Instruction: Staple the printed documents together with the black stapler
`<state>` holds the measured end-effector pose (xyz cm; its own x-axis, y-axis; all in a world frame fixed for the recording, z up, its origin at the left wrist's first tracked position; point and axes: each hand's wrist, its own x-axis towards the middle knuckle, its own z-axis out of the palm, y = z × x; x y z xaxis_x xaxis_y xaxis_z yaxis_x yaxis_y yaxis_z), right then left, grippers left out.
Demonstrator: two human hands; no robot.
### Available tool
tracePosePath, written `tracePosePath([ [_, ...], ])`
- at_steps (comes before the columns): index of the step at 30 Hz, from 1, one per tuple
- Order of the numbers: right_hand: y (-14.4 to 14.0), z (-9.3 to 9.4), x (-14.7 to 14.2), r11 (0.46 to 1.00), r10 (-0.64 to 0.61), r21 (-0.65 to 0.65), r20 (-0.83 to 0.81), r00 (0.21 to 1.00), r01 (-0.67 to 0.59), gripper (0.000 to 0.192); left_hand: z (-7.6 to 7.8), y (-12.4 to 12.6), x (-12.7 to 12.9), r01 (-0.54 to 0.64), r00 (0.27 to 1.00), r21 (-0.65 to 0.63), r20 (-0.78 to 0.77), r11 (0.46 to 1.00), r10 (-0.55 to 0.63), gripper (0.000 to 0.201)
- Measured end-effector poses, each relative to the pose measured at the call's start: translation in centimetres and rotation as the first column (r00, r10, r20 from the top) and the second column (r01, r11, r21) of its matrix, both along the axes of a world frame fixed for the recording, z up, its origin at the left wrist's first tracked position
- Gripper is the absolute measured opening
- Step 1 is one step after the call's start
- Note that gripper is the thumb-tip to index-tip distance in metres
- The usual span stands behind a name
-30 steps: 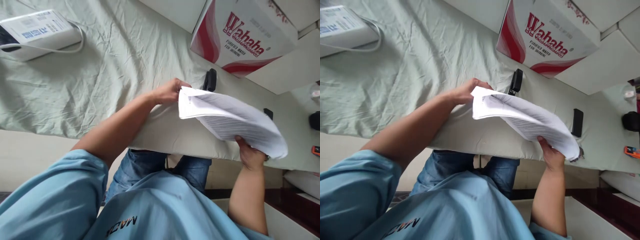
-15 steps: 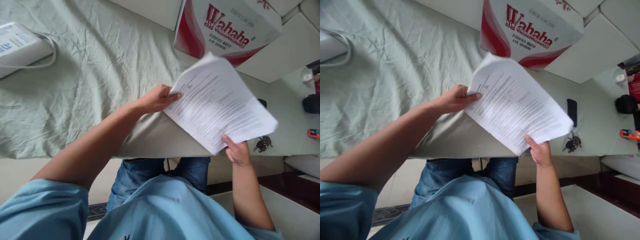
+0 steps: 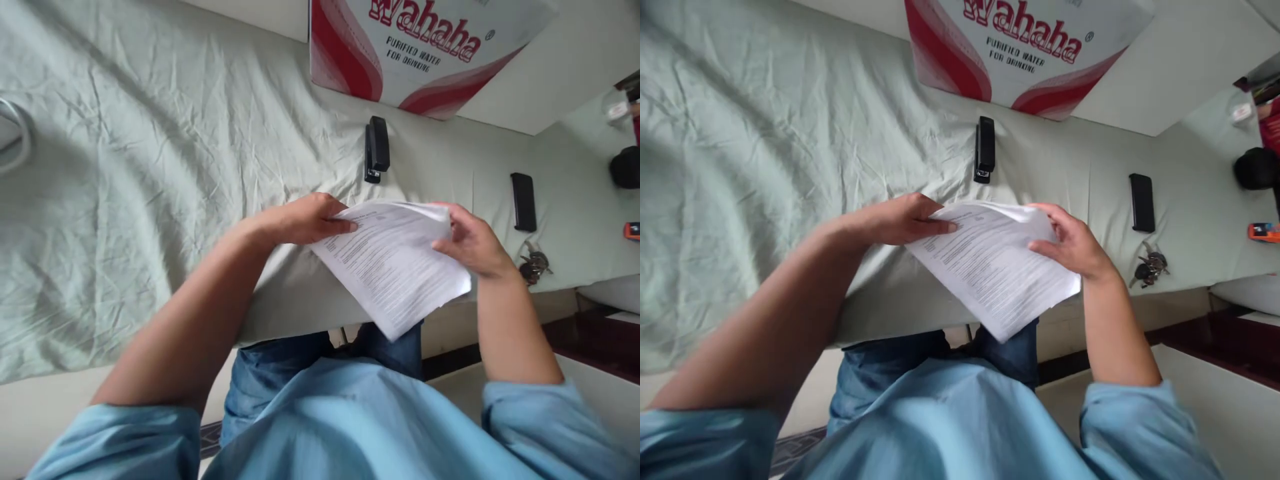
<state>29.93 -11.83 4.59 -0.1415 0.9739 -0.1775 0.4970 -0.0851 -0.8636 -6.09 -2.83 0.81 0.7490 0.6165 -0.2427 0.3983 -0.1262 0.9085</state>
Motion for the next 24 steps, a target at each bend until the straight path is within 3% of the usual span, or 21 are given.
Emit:
tracePosePath([
  [2,3.0,-1.4,-1.8,0.995,0.005,0.095,-0.008,1.0,-0.004,0.05,-1.0,-0.3,-0.3,-0.182,0.977,-0.069,0.102,0.981,0.188,0.055],
  [3,4.3,-2.3,-2.4,0.987,-0.023,0.157,-0.027,0.999,0.027,0.044,-1.5,-0.4,-0.5,-0.287,0.923,-0.172,0.212,0.942,0.32,0.055],
  [5,6.3,-4.4,-3.5,0.955,-0.102,0.269,-0.108,0.989,0.128,0.039,-2.4,-0.4,-0.6,-0.441,0.711,-0.373,0.409,0.816,0.572,0.062],
  [6,7.0,-5.4,-3.9,0.928,-0.149,0.315,-0.171,0.974,0.197,0.038,-2.8,-0.4,-0.5,-0.457,0.619,-0.456,0.454,0.764,0.641,0.066],
  [8,7.7,-7.2,-4.5,0.879,-0.227,0.348,-0.296,0.928,0.327,0.038,-3.2,-0.2,-0.1,-0.441,0.522,-0.563,0.472,0.699,0.71,0.068],
  [12,7.2,-8.8,-4.9,0.883,-0.278,0.26,-0.383,0.881,0.392,0.039,-3.8,-0.5,0.5,-0.423,0.551,-0.622,0.401,0.659,0.732,0.051],
  [17,6.9,-7.6,-4.1,0.926,-0.258,0.155,-0.402,0.878,0.343,0.049,-4.4,-1.1,0.0,-0.485,0.561,-0.606,0.337,0.631,0.756,0.043],
  [20,6.9,-7.2,-3.7,0.927,-0.279,0.104,-0.447,0.85,0.36,0.059,-4.1,-1.1,-0.2,-0.537,0.571,-0.556,0.314,0.634,0.758,0.042],
  [24,6.7,-7.3,-3.3,0.918,-0.313,0.056,-0.507,0.803,0.393,0.062,-3.6,-1.0,0.3,-0.51,0.582,-0.574,0.318,0.641,0.749,0.043],
])
